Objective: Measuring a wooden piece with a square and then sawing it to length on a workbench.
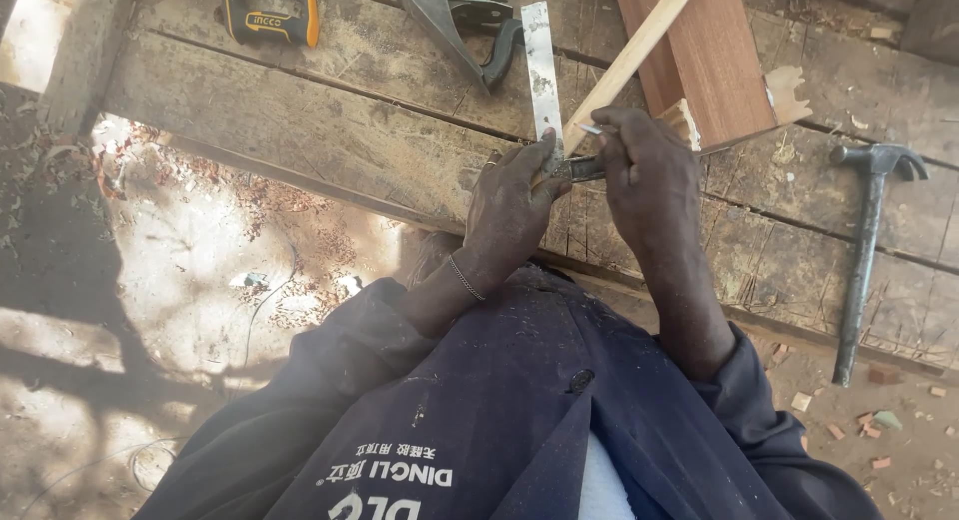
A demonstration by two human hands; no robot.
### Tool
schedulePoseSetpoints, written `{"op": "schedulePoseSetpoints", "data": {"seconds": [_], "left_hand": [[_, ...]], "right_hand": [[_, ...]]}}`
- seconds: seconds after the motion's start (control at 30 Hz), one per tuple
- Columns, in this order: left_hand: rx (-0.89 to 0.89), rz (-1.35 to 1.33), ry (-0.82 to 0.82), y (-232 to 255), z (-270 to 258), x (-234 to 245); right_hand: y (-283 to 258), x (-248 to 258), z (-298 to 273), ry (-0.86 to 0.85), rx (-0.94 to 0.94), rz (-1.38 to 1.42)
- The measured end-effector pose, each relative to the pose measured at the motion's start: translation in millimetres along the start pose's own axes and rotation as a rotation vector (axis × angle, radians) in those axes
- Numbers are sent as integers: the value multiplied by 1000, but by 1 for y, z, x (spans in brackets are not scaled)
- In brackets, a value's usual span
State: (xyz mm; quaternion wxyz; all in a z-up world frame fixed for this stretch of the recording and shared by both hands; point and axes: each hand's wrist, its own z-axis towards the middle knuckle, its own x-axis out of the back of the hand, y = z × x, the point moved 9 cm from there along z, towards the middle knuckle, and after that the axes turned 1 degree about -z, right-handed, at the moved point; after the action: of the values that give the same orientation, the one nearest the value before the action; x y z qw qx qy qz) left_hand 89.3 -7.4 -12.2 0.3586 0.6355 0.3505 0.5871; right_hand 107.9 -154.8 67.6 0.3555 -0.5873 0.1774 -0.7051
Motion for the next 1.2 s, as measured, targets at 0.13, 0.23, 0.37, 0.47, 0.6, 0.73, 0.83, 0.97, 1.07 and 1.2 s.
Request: {"op": "schedulePoseSetpoints", "data": {"seconds": [0.13,0.23,0.37,0.47,0.6,0.73,0.83,0.97,1.07,1.2], "left_hand": [[17,-18,-7,-4,0,-2],[35,-45,-14,2,-3,0],[35,-24,-26,0,-3,-1],[46,-19,-36,-5,-2,-4],[13,-19,-16,0,-1,0],[7,3,-22,-4,0,-2],[-7,-15,-15,-3,1,-3],[-2,-20,-30,0,-1,-3],[10,9,-30,-7,1,-2],[-31,8,4,-2,7,-3]], "right_hand": [[12,-25,-2,-229,-98,-147],[4,-19,-10,-234,-45,-166],[-4,-12,-14,-285,-90,-176],[4,-17,-11,-257,-140,-211],[6,-17,-15,-239,-178,-133],[-1,-17,-9,-205,-177,-138],[-4,-21,-5,-197,-180,-62],[-5,-14,-9,-277,-247,-92],[-7,-14,-7,-283,-204,-162],[-1,-15,4,-188,-148,-128]]}}
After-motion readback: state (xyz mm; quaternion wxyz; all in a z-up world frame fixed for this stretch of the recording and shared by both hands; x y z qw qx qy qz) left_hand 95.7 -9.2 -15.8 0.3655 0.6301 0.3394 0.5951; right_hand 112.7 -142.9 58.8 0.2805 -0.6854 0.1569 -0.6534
